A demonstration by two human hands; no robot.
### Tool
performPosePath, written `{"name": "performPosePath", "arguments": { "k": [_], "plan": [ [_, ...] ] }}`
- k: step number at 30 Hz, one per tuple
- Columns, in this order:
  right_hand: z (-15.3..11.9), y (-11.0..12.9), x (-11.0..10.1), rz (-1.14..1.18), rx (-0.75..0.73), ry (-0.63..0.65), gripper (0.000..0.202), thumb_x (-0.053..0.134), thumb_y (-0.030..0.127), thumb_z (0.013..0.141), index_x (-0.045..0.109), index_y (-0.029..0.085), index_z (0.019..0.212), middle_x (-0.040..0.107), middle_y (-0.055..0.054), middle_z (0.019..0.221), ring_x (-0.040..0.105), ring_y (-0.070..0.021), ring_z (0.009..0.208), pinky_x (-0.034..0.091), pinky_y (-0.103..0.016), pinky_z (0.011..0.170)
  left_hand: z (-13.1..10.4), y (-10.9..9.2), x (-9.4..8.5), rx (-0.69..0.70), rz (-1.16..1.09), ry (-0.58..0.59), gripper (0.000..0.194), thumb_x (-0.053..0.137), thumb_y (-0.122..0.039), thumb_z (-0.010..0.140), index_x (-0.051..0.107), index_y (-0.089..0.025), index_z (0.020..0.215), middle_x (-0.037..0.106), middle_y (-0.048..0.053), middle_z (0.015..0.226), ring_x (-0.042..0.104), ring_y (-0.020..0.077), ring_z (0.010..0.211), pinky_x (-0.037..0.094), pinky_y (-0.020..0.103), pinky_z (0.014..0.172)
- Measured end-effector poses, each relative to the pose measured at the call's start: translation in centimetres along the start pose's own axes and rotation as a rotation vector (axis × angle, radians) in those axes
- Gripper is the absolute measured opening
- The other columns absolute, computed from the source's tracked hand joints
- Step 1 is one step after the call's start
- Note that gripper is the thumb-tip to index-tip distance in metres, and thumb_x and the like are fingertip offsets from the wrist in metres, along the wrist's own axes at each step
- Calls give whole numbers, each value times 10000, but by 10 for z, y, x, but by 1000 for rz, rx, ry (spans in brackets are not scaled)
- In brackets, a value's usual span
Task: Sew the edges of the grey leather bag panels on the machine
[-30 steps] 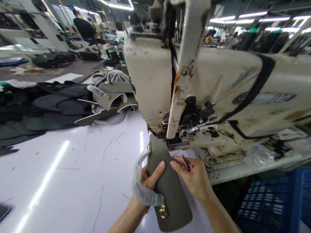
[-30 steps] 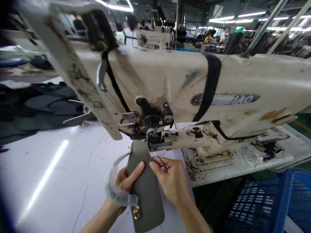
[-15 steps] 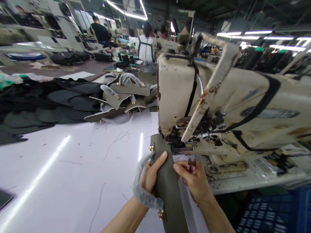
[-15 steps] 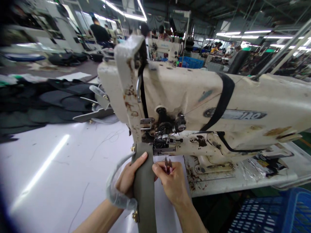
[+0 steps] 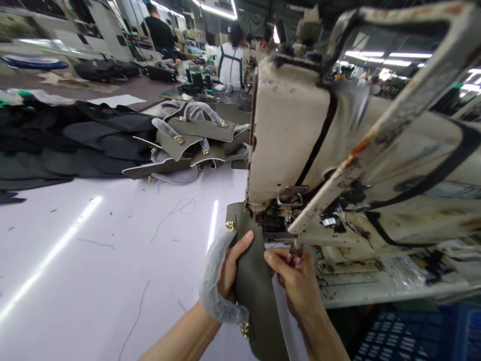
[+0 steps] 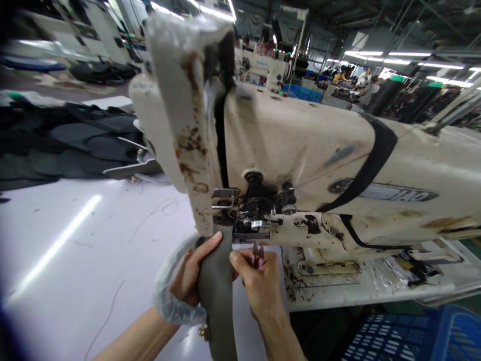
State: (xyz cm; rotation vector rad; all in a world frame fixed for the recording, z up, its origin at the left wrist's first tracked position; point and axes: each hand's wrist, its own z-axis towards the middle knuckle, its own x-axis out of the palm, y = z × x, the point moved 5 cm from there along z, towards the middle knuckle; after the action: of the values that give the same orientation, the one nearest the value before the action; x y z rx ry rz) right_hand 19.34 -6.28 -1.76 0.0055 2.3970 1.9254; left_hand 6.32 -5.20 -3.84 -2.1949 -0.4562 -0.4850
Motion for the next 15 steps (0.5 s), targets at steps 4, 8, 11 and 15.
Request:
{"name": "performPosePath", "arguments": {
  "k": [4, 8, 11, 15],
  "plan": [
    [7, 0, 1, 38, -9, -34, 377, 698, 378, 798, 555, 147, 538, 321, 62, 481, 225, -51, 449, 144, -230, 440, 5, -3, 6, -14, -59, 72, 481, 712, -547, 763, 701, -133, 1006, 712, 104, 686, 640, 230, 524, 526, 314, 501],
    [13, -1, 3, 69, -19, -60, 416, 703, 371, 799, 463, 172, 522, 249, 79, 491, 171, -48, 448, 125, -235, 438, 12, -7, 3, 39, -56, 20, 479, 736, -541, 740, 706, -163, 1032, 723, 98, 721, 687, 256, 622, 565, 326, 568],
    [18, 1, 5, 63, -35, -90, 438, 702, 366, 789, 412, 186, 514, 224, 77, 506, 170, -55, 466, 122, -243, 447, 18, -13, 2, 79, -39, -21, 522, 759, -559, 699, 717, -177, 1052, 731, 103, 754, 718, 315, 778, 600, 371, 676],
    [22, 4, 7, 25, -50, -147, 359, 687, 362, 789, 505, 168, 547, 236, 66, 540, 203, -70, 506, 145, -242, 466, 22, -25, 2, 185, -16, -3, 480, 769, -549, 696, 737, -194, 1017, 742, 97, 812, 722, 309, 820, 608, 351, 705]
  ]
}}
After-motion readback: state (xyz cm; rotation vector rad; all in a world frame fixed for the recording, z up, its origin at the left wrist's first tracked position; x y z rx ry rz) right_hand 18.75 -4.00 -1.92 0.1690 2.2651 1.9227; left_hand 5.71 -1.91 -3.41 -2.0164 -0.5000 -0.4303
